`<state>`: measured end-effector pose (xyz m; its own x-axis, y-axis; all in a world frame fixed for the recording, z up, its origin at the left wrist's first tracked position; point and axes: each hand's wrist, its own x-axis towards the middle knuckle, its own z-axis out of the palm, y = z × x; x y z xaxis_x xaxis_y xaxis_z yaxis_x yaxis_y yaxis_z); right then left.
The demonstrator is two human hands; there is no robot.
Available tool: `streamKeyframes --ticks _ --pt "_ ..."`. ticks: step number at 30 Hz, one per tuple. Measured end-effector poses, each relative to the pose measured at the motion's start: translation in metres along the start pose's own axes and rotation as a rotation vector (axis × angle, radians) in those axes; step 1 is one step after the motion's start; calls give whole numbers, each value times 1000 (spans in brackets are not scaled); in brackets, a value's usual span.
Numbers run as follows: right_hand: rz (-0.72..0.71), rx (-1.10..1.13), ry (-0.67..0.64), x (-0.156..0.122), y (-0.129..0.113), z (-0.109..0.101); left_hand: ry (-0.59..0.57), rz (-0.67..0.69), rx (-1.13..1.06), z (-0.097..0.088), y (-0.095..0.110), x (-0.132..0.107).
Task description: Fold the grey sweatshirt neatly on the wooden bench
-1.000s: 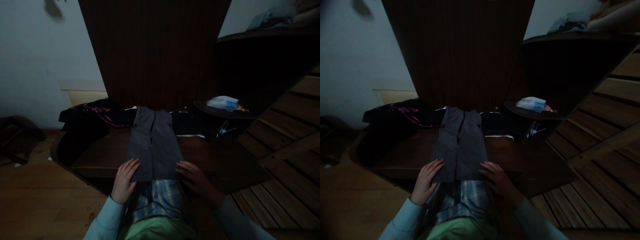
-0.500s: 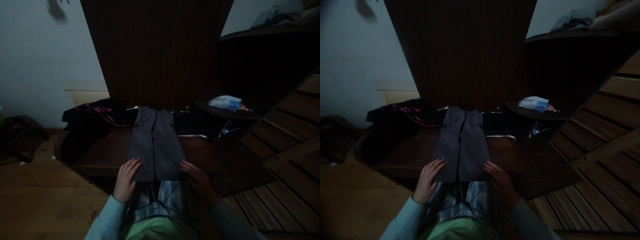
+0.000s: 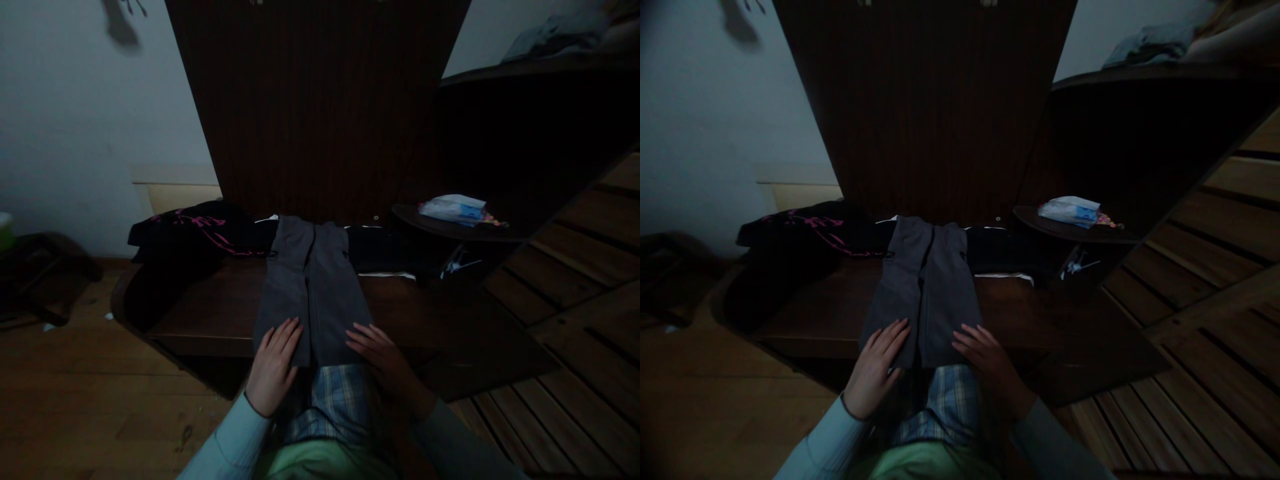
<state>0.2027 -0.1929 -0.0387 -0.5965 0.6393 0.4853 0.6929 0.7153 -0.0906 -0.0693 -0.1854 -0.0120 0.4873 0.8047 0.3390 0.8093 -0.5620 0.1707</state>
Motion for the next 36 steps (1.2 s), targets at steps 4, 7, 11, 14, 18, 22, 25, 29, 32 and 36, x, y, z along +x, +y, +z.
streamKeyframes --ticks 4,7,11,14,18,22,25,29,32,36 --pt "27 68 -42 -3 0 -10 -33 -2 -38 4 1 3" --pt "46 134 -73 8 -1 -22 -34 -10 -80 3 -2 5" --pt "100 153 -113 34 -2 -23 39 -27 -124 -3 -1 12" --pt "80 125 -135 45 -3 -13 63 14 -130 -5 3 17" --pt "84 97 -131 44 -3 -5 -92 84 -56 -2 8 18" --pt "81 95 -126 41 -2 -5 -164 78 13 1 9 14" --pt "88 96 -125 42 -2 -6 -160 82 23 2 9 12" --pt "99 106 -122 44 -3 -6 -78 77 -6 -3 5 9" --pt "104 102 -123 45 -3 -6 10 45 0 -10 2 8" --pt "113 96 -103 44 -4 -5 -37 97 28 -8 7 10"
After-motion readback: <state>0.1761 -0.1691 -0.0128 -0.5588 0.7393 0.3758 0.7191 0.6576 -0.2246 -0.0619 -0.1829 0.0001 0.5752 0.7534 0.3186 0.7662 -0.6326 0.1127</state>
